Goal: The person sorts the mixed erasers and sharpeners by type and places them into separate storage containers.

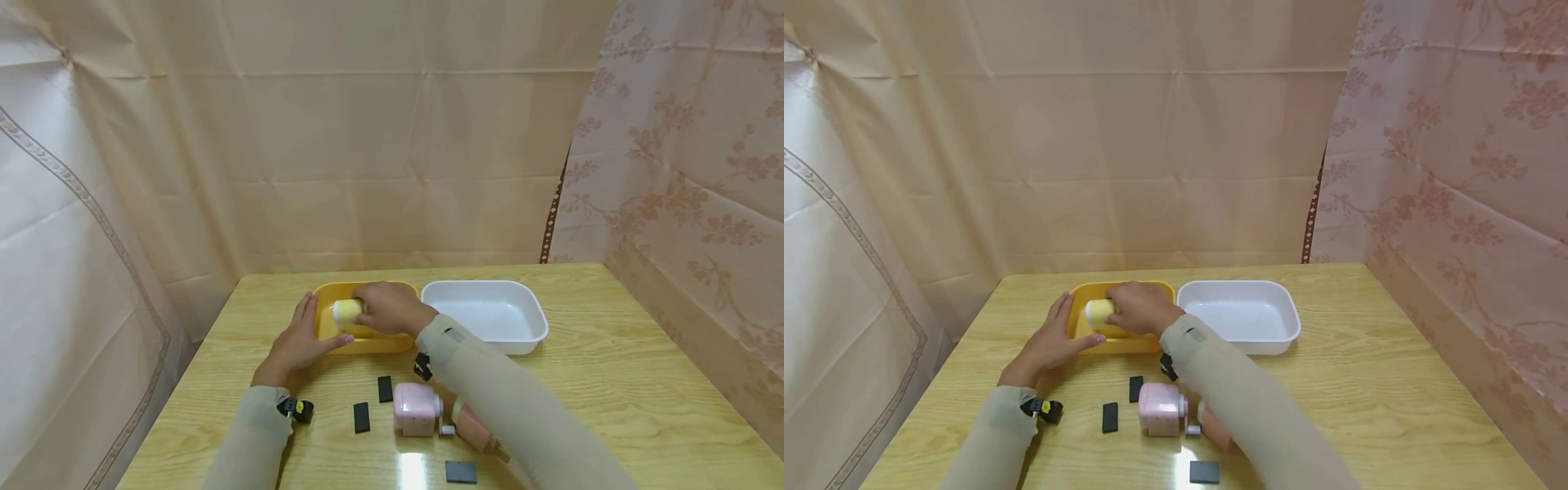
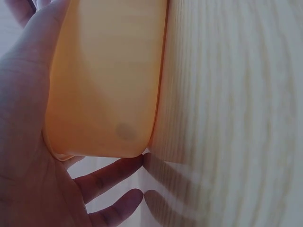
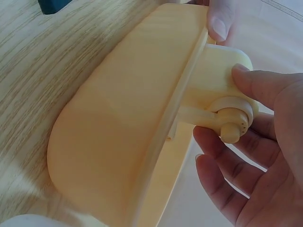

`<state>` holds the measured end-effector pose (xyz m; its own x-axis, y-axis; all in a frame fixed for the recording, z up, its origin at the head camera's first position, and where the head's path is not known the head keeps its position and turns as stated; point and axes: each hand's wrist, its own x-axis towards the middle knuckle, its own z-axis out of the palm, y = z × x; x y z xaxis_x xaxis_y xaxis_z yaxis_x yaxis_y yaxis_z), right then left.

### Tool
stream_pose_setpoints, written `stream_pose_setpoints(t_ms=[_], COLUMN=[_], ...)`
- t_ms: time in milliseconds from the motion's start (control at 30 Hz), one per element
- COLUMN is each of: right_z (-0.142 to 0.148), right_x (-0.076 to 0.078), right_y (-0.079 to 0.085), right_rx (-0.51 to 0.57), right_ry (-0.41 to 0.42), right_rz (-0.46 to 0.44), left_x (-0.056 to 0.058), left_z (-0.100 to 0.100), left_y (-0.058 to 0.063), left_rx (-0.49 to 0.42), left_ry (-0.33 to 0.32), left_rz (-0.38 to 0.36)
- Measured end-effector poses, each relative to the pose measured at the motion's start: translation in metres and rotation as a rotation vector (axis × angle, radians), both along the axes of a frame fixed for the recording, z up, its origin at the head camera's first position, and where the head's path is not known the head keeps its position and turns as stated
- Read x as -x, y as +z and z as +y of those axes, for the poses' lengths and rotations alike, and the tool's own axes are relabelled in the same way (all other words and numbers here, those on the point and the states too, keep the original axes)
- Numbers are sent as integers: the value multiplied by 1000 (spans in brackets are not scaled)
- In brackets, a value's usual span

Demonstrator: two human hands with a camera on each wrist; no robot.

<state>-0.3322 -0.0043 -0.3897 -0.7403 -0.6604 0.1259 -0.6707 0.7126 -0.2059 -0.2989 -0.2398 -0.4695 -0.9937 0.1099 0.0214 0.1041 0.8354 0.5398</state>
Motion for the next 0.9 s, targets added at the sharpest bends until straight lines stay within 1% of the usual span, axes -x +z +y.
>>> stream_pose_setpoints(t_ms=[367, 567, 900], right_z=[-6, -6, -10], right_x=[-3, -3, 1], right_y=[-2, -5, -10], right_rx=[-4, 21, 15], right_ry=[-15, -21, 24], right_rz=[-16, -51, -39], left_x=[-3, -4, -2], left_z=[1, 2, 0], left_y=[4, 5, 2], left_rx=[-8, -15, -22], left_ry=[-6, -4, -14], left_rz=[7, -4, 11])
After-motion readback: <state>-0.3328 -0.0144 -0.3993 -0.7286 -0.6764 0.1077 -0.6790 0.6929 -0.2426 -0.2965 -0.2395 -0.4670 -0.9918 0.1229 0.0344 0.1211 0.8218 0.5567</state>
